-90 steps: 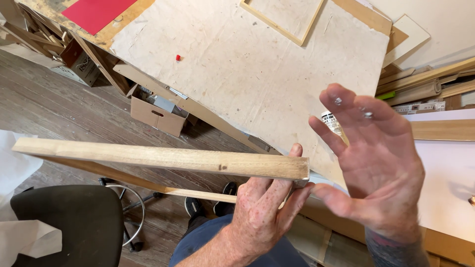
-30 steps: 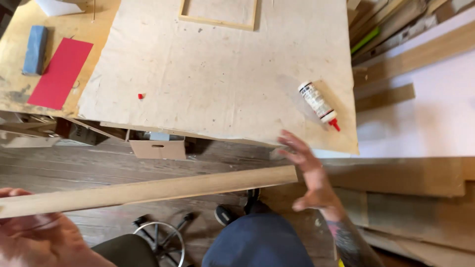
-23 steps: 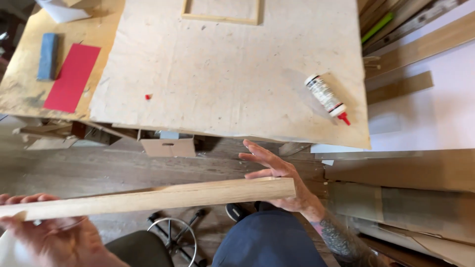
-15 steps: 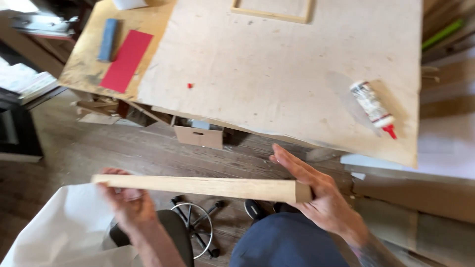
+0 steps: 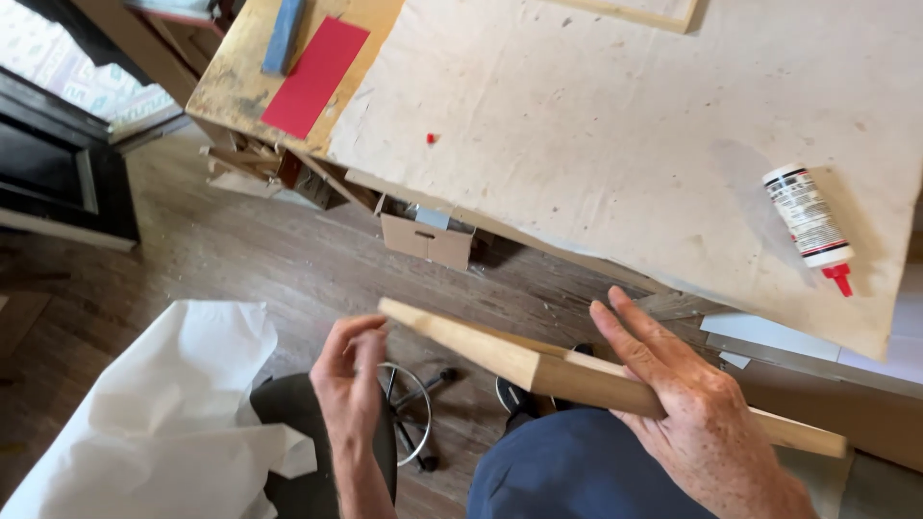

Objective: The person applies wood glue to the mitered corners of a wooden frame and presses the joints together. They repeat the process on a second frame, then handle a single wooden stretcher bar, applying glue to its end and inspecting the joint.

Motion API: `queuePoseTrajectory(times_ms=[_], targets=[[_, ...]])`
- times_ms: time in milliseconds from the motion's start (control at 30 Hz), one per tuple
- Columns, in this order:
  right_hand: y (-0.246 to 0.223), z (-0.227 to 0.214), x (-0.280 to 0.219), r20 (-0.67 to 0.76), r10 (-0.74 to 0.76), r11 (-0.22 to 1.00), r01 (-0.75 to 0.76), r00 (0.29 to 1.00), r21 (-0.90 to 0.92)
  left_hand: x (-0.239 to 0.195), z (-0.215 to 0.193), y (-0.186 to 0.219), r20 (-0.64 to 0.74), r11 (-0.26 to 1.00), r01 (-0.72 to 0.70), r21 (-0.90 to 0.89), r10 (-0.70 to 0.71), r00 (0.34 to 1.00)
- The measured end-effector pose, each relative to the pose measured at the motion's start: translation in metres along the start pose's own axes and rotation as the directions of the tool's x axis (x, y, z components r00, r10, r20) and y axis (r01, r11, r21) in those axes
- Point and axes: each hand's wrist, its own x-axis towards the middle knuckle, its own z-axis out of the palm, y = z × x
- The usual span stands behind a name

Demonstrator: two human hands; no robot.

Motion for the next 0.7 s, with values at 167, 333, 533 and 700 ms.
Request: queuePoseTrajectory(times_ms=[167,333,533,700], targets=[[0.002,0.006,-0.003,0.056,0.015,0.993,-0.008,0.998,-0.116,-0.002,0.030,0.079,0.468,0.922,-0.377,-0.089,0.373,0.801],[0.002,0.008,-0.003,0.080,-0.001,0.988,0.014,0.997,-0.157,0.000,0.049,0.093,0.652,0.926,-0.331,-0.181,0.365,0.664],[0.000,-0.028,-0.005,0.087,-0.002,0.998,0.008,0.996,-0.061,0.013,0.024,0.085,0.704,0.946,-0.154,-0.285,0.315,0.636],[0.060,-0.102,-0.081,-0.563,0.202,0.957,-0.039,0.801,0.288,0.066,-0.127,-0.061,0.663,0.892,-0.379,-0.244,0.439,0.606]])
